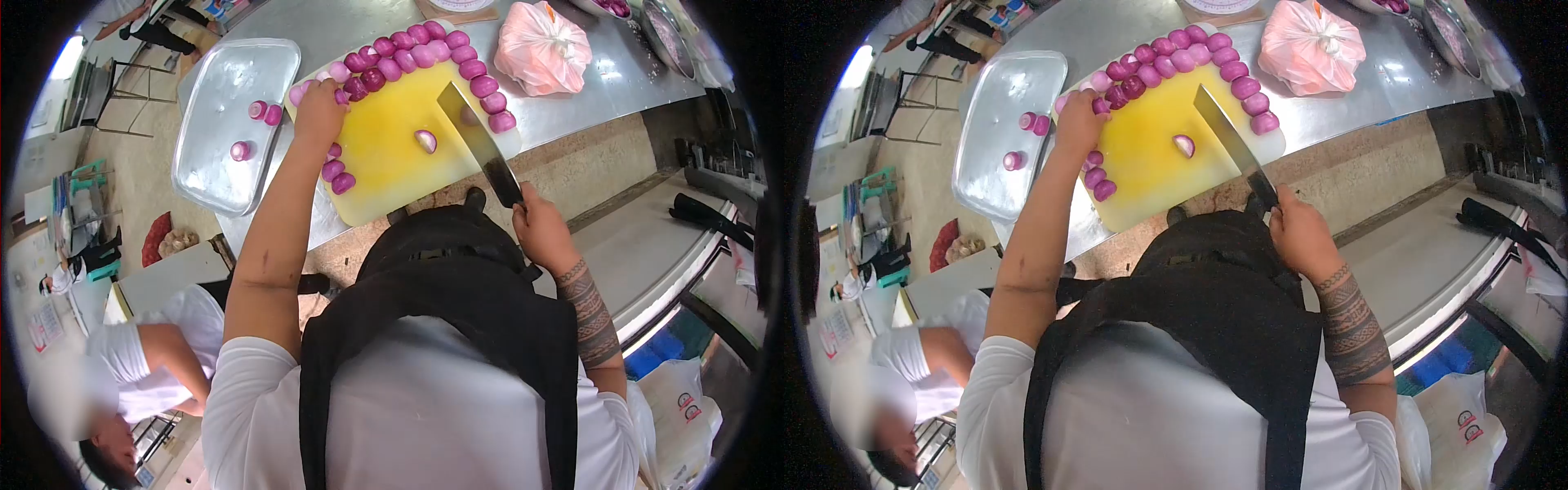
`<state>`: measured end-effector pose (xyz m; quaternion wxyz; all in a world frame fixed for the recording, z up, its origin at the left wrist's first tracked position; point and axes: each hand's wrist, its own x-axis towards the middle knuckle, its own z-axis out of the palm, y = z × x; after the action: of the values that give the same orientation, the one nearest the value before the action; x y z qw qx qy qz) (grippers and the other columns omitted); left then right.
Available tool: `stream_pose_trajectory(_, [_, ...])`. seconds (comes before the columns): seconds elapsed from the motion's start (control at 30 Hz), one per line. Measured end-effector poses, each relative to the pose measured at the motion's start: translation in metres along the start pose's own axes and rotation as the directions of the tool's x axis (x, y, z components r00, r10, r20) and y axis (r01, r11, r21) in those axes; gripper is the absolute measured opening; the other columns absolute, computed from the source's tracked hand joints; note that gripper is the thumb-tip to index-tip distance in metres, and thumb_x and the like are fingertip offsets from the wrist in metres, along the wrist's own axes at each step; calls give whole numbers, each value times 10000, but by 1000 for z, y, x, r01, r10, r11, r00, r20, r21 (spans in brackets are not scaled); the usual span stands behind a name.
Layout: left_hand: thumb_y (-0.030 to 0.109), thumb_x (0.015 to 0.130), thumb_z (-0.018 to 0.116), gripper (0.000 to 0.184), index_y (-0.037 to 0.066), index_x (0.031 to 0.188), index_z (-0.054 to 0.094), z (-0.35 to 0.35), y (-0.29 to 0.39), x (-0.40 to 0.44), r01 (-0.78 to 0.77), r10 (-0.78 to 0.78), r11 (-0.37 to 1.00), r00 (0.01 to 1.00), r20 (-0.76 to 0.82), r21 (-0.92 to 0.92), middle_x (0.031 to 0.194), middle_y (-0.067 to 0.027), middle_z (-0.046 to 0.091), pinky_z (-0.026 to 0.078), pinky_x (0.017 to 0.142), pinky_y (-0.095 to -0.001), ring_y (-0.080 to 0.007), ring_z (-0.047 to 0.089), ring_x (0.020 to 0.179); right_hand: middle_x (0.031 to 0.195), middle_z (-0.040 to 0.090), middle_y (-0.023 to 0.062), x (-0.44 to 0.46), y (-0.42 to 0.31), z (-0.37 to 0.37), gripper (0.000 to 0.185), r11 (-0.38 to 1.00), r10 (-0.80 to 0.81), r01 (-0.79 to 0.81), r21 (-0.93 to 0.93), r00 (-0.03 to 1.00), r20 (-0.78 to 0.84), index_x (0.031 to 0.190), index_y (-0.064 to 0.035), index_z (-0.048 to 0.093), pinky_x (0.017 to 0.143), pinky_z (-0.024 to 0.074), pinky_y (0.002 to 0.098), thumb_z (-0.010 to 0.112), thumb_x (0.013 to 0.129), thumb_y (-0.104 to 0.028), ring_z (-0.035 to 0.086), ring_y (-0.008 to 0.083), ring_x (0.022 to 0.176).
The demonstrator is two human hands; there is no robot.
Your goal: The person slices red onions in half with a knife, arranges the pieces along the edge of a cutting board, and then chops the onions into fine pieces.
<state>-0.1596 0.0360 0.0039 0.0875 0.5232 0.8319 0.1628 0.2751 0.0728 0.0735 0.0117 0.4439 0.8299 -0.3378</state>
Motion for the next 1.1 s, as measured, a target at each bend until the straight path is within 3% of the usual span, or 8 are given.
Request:
stream_pose_trajectory(0.17, [215, 775, 889, 544, 43, 1242, 670, 9, 5, -18, -74, 104, 991, 951, -291, 112, 1222, -190, 652, 513, 988, -491, -388, 620, 1157, 842, 671, 290, 8, -2, -27, 259, 999, -35, 35, 36, 999, 10, 1209, -9, 543, 744, 513, 601, 606, 976, -104, 659, 514, 842])
stream_pose_trajectory(0.3, [216, 806, 871, 507, 56, 1247, 677, 17, 60, -50, -55, 11, 975, 979, -203, -215, 1165, -175, 646, 532, 940, -448, -368, 625, 1109, 827, 663, 280, 24, 13, -54, 214, 991, -121, 118, 59, 991, 51, 1165, -21, 541, 723, 503, 598, 603, 979, -106, 655, 509, 832])
stream_pose_trajectory(0.47, [164, 829, 833, 448, 67, 1237, 677, 55, 135, -82, 3, -5, 976, 1000, -8, -217, 1104, -160, 629, 543, 896, -434, -338, 648, 1022, 823, 661, 280, 70, 50, -97, 213, 954, -294, 281, 107, 947, 131, 1167, -19, 542, 714, 495, 591, 599, 982, -109, 658, 504, 825])
stream_pose_trajectory(0.53, [177, 832, 829, 406, 27, 1183, 690, 62, 159, -83, 220, -215, 940, 975, 51, -259, 1096, -214, 642, 525, 980, -475, -389, 647, 1067, 820, 661, 280, 93, 66, -118, 222, 924, -383, 376, 76, 899, 212, 1175, -12, 540, 717, 497, 592, 597, 984, -110, 660, 503, 819])
stream_pose_trajectory(0.67, [91, 767, 849, 347, 18, 1062, 680, 68, 212, -70, 433, -683, 494, 730, -28, -754, 957, -173, 708, 536, 942, -457, -358, 692, 903, 805, 657, 281, 130, 94, -157, 207, 866, -498, 485, 121, 816, 294, 1152, -5, 526, 723, 498, 598, 594, 986, -110, 664, 501, 806])
stream_pose_trajectory(0.77, [109, 810, 857, 352, 6, 1101, 688, 97, 217, -71, 415, -535, 830, 782, -321, -372, 1016, -162, 731, 553, 919, -408, -310, 715, 992, 808, 659, 283, 151, 109, -185, 201, 866, -489, 488, 104, 787, 376, 1145, -11, 519, 733, 499, 601, 592, 984, -106, 664, 503, 808])
stream_pose_trajectory(0.93, [128, 812, 855, 350, 6, 1090, 681, 100, 261, -64, 470, -372, 882, 646, -666, -37, 1059, -163, 694, 533, 870, -445, -326, 670, 958, 816, 668, 276, 170, 137, -220, 218, 841, -521, 537, 74, 764, 381, 1152, -5, 515, 740, 504, 598, 594, 974, -104, 670, 493, 821])
stream_pose_trajectory(1.1, [119, 948, 765, 146, -2, 955, 685, 66, 354, -20, 185, -477, 831, 722, -501, -524, 854, -99, 654, 513, 748, -332, -212, 614, 779, 830, 684, 264, 175, 148, -249, 237, 843, -508, 536, 41, 771, 385, 1168, -2, 521, 743, 509, 593, 594, 965, -98, 679, 477, 830])
